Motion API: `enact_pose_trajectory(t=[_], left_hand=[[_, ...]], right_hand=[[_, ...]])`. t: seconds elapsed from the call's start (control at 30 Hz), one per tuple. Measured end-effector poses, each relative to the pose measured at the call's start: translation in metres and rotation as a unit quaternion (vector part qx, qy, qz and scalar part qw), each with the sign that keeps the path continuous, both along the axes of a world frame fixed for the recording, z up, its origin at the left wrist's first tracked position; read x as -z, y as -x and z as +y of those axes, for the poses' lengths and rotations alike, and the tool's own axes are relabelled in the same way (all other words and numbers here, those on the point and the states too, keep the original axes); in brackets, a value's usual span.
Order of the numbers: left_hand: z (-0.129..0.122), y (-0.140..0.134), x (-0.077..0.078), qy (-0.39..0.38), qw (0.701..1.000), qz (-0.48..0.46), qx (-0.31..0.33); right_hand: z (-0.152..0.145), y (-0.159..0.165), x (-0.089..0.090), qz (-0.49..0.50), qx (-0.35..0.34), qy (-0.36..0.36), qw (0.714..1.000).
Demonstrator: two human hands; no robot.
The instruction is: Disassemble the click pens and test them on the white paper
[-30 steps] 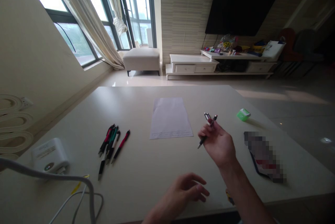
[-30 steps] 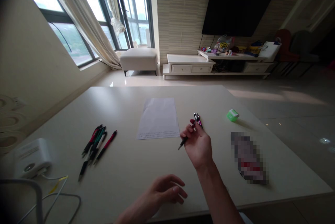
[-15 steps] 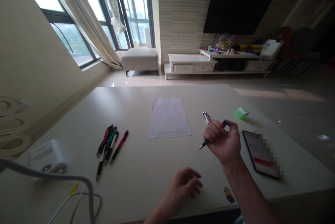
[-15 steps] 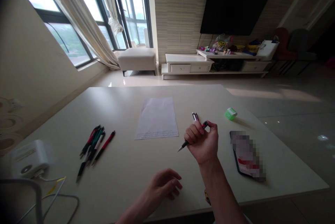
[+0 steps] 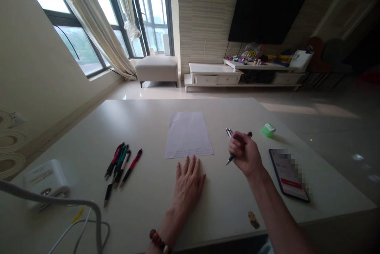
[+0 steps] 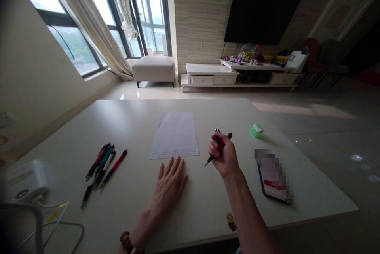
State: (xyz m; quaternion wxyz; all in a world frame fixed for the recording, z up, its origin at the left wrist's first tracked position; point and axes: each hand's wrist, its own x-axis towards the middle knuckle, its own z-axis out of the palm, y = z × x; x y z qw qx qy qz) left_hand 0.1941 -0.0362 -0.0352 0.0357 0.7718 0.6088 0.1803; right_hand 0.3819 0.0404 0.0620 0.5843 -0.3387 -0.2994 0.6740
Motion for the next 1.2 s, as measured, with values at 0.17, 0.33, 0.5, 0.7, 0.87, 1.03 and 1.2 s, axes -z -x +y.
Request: enact_pose_trajectory(t=[0.17, 0.33, 0.5, 0.7, 0.87, 1.03, 1.2], left_hand=[[-0.006, -0.001, -0.002, -0.012, 1.000, -0.004, -0.013], [-0.007, -0.002, -0.003, -0.023, 1.000, 0.012, -0.016], [-0.007, -0.002, 0.001, -0.020, 1.000, 0.017, -0.011], [-0.007, -0.003, 0.000, -0.013, 1.000, 0.004, -0.015], [-0.007, -0.004, -0.003, -0.011, 1.000, -0.007, -0.018], [-0.007, -0.004, -0.001, -0.015, 1.000, -0.013, -0.016], [-0.007, -0.004, 0.001, -0.012, 1.000, 0.001, -0.018]], right_hand=[[0.021, 0.002, 0.027, -0.212, -0.057, 0.035, 0.975], [0.028, 0.015, 0.058, -0.343, -0.022, -0.031, 0.939], [0.026, 0.030, 0.068, -0.364, -0.060, -0.024, 0.929], [0.025, 0.036, 0.087, -0.441, 0.066, -0.082, 0.891], [0.025, 0.038, 0.101, -0.469, 0.088, -0.091, 0.874], [0.024, 0.040, 0.100, -0.472, 0.088, -0.093, 0.872], [0.023, 0.040, 0.101, -0.471, 0.077, -0.090, 0.874]])
